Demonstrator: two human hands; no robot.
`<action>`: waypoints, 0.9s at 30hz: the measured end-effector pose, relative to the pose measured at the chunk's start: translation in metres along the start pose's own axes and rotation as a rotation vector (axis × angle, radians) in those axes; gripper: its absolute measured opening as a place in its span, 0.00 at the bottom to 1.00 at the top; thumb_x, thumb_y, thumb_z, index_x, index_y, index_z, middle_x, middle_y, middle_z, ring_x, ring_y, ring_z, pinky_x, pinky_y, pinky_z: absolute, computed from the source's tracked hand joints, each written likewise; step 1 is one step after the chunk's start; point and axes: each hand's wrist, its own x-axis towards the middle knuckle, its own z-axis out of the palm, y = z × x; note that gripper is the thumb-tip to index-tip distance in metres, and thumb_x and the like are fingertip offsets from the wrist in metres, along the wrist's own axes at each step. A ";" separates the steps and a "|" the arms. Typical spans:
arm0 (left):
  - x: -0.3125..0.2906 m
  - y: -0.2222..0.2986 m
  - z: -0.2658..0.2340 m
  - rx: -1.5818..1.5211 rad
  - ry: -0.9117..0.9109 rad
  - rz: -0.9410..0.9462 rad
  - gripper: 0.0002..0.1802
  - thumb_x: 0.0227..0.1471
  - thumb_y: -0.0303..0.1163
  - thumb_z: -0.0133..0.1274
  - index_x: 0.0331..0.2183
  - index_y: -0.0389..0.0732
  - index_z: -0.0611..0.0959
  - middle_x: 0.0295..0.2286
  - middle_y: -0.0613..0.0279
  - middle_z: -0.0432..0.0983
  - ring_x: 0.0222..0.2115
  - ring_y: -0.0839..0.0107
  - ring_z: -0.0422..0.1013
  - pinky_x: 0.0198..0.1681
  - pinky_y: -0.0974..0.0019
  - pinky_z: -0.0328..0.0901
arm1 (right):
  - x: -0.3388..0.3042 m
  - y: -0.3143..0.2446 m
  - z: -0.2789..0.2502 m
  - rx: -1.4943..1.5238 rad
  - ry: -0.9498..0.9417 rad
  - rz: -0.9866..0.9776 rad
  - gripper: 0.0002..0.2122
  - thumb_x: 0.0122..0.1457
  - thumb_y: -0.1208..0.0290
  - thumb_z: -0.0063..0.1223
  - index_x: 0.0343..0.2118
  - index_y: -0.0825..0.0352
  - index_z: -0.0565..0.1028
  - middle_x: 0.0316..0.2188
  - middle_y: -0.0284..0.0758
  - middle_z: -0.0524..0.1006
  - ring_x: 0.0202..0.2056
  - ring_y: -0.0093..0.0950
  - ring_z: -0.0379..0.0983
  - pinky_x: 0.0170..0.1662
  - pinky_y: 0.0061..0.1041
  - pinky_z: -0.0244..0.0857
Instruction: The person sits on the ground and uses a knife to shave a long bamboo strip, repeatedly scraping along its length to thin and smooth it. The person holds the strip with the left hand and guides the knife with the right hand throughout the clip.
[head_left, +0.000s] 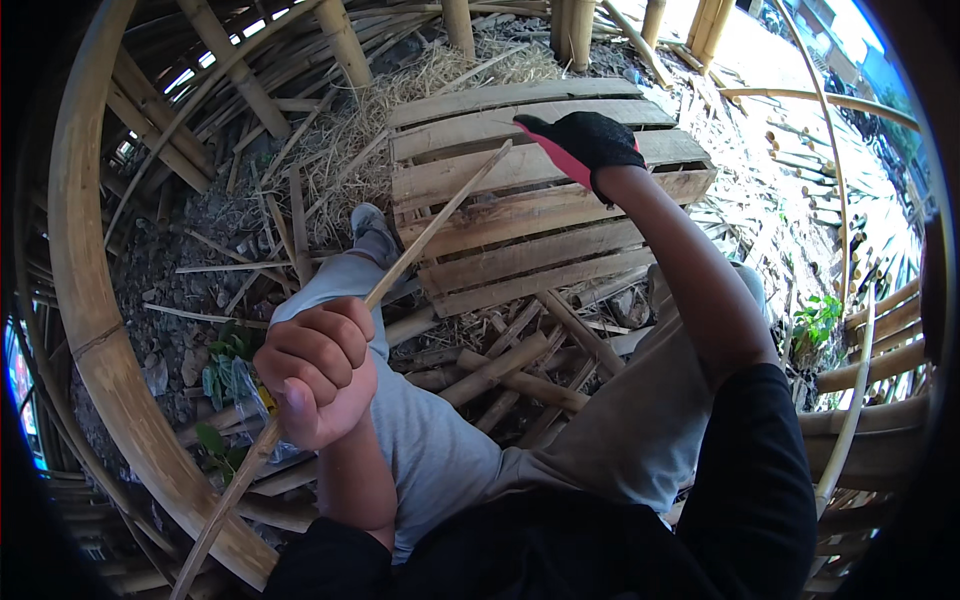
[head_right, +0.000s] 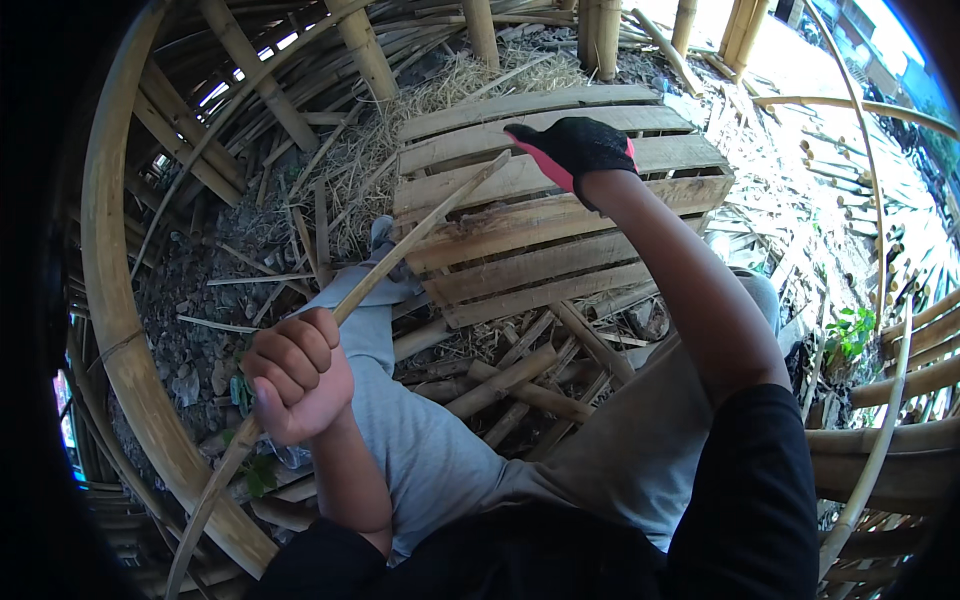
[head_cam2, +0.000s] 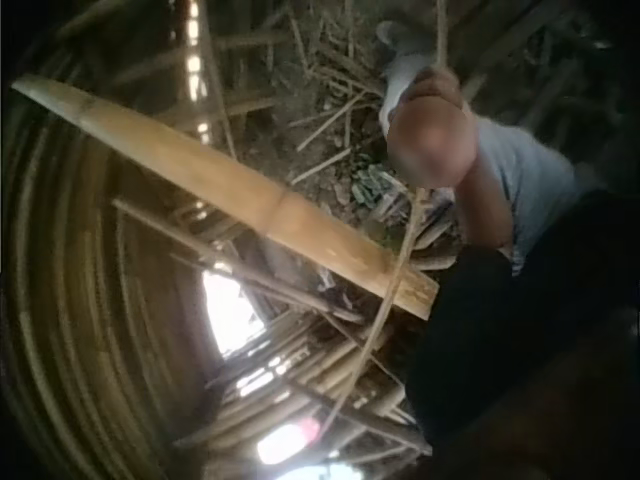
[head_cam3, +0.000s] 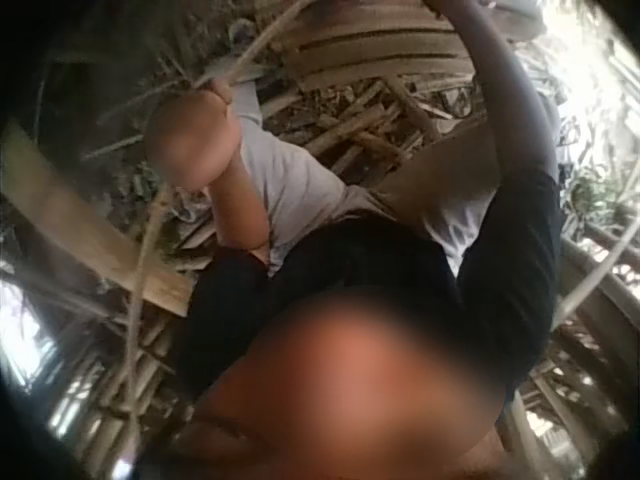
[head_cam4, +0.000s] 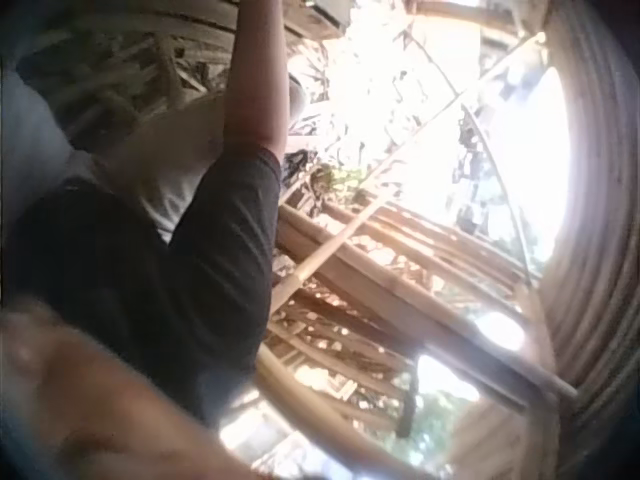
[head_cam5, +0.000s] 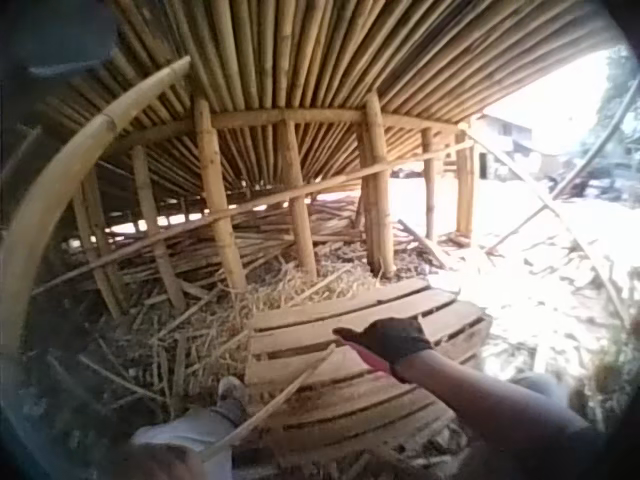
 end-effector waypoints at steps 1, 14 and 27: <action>0.001 0.001 0.000 0.007 -0.008 -0.001 0.32 0.64 0.41 0.46 0.11 0.51 0.54 0.08 0.76 0.47 0.10 0.79 0.42 0.21 0.66 0.42 | -0.015 -0.005 -0.001 -0.010 -0.010 -0.114 0.31 0.67 0.37 0.33 0.44 0.58 0.84 0.39 0.45 0.82 0.45 0.43 0.79 0.51 0.41 0.70; -0.003 -0.005 0.013 -0.051 -0.050 0.034 0.32 0.61 0.38 0.51 0.08 0.46 0.58 0.07 0.73 0.50 0.08 0.76 0.49 0.18 0.67 0.47 | -0.151 -0.060 0.039 0.133 0.261 -0.971 0.16 0.61 0.65 0.54 0.51 0.46 0.82 0.34 0.34 0.82 0.32 0.35 0.81 0.33 0.33 0.75; -0.002 0.005 0.018 -0.076 -0.121 0.028 0.34 0.60 0.39 0.54 0.07 0.45 0.60 0.07 0.73 0.51 0.07 0.75 0.50 0.17 0.67 0.50 | -0.119 -0.046 0.038 -0.059 0.163 -0.909 0.15 0.67 0.60 0.44 0.52 0.45 0.80 0.37 0.37 0.82 0.35 0.39 0.82 0.36 0.39 0.76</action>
